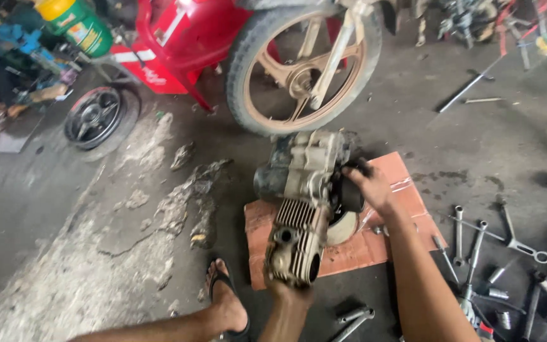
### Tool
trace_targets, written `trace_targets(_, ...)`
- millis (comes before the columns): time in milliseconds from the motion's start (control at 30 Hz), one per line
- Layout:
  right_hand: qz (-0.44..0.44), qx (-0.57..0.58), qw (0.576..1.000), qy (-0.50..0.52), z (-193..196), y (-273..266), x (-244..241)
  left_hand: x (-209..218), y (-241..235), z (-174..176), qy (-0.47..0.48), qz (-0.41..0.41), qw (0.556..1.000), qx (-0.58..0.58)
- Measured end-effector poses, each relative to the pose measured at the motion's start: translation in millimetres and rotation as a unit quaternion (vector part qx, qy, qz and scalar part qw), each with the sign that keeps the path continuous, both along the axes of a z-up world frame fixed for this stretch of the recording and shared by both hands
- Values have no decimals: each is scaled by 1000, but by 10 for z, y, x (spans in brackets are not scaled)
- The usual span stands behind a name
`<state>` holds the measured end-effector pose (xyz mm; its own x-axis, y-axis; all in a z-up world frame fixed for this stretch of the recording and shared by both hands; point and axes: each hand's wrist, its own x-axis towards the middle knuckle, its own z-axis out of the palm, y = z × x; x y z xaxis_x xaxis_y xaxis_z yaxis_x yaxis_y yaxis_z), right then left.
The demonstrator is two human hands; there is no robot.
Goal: Repairing a motorcycle engine block using various tools while working on the floor of a workshop.
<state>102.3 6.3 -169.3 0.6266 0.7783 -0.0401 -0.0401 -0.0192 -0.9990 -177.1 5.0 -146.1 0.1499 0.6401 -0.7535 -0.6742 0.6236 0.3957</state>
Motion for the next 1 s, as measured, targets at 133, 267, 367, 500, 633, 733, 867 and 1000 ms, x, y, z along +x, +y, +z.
trace_targets(133,8,-6,999,-36,53,41,57,0,110,307,-39,-47,996,72)
trace_targets(267,2,-33,999,-18,69,-10,6,-45,170,529,13,-66,997,42)
trace_targets(367,-4,-38,999,-20,69,-95,-73,-104,253,538,56,-77,995,23)
trace_targets(500,-10,-35,999,40,251,-249,-218,-142,342,479,71,-101,992,20)
trace_targets(633,-9,30,998,59,24,-277,-158,-119,423,576,55,-109,992,15)
trace_targets(733,22,100,991,86,-17,-255,-170,-225,601,440,66,-131,989,4)
trace_targets(867,-11,65,986,152,-126,-245,-205,-270,723,501,82,-177,981,-15)
trace_targets(1000,-23,84,985,148,-84,-223,-190,-217,779,656,82,-200,976,-43)
